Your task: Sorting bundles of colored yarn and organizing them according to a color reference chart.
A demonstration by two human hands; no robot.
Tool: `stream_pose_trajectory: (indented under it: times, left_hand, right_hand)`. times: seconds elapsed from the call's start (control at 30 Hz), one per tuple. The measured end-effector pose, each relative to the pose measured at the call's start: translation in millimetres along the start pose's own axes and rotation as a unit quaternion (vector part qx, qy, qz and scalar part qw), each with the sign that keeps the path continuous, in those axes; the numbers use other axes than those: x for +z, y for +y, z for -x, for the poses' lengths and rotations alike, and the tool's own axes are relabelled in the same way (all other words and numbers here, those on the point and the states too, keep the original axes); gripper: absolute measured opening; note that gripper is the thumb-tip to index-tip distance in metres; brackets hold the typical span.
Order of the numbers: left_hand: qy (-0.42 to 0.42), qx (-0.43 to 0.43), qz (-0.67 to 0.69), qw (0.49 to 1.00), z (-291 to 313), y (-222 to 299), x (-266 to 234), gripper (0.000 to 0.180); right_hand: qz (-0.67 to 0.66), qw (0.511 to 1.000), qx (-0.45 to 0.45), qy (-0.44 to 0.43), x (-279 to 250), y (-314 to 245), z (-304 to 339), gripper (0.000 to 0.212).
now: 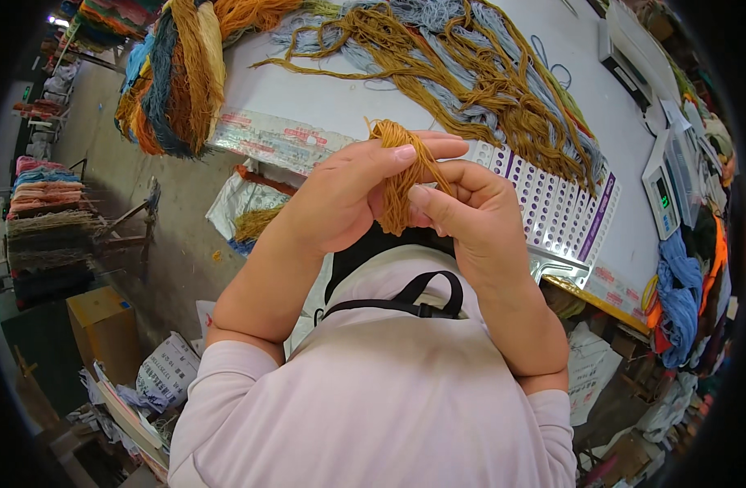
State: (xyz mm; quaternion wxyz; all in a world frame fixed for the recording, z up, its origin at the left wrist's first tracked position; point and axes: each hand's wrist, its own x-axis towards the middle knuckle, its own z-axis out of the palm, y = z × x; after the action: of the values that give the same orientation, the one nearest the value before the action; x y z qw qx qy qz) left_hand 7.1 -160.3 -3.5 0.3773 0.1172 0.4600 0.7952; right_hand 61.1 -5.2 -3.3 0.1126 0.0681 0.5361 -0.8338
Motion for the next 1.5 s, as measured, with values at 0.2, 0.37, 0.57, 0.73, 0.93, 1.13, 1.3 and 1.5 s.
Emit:
stream_pose_trajectory:
  times: [0.2,0.37,0.57,0.73,0.93,1.13,1.3,1.5]
  left_hand:
    - [0.002,0.010,0.012,1.000,0,-2,-2,0.053]
    - [-0.007,0.003,0.027,1.000,0,-1,-4,0.054]
    - [-0.015,0.008,0.023,1.000,1,-2,-3,0.054]
    - [-0.009,0.015,0.014,1.000,1,0,-5,0.053]
    - [-0.006,0.008,0.007,1.000,6,7,-12,0.046]
    - [-0.012,0.019,0.043,0.999,6,5,-12,0.039]
    - [-0.019,0.013,0.038,0.999,6,3,-16,0.039]
    - [0.001,0.027,0.005,1.000,3,1,-9,0.041]
  right_hand:
    - [-0.041,0.999,0.003,0.013,0,6,-1,0.017]
    - [-0.044,0.999,-0.001,-0.008,-2,7,-2,0.017]
    - [-0.046,0.999,0.009,0.019,1,7,-2,0.014]
    - [-0.035,0.999,-0.011,0.023,0,11,-2,0.011]
    - [-0.064,0.998,-0.010,0.005,0,5,1,0.010]
    - [-0.071,0.997,-0.011,-0.012,-1,4,2,0.009]
    - [-0.101,0.994,-0.020,-0.026,-3,2,4,0.009]
    - [-0.100,0.994,-0.027,-0.033,-8,5,4,0.009]
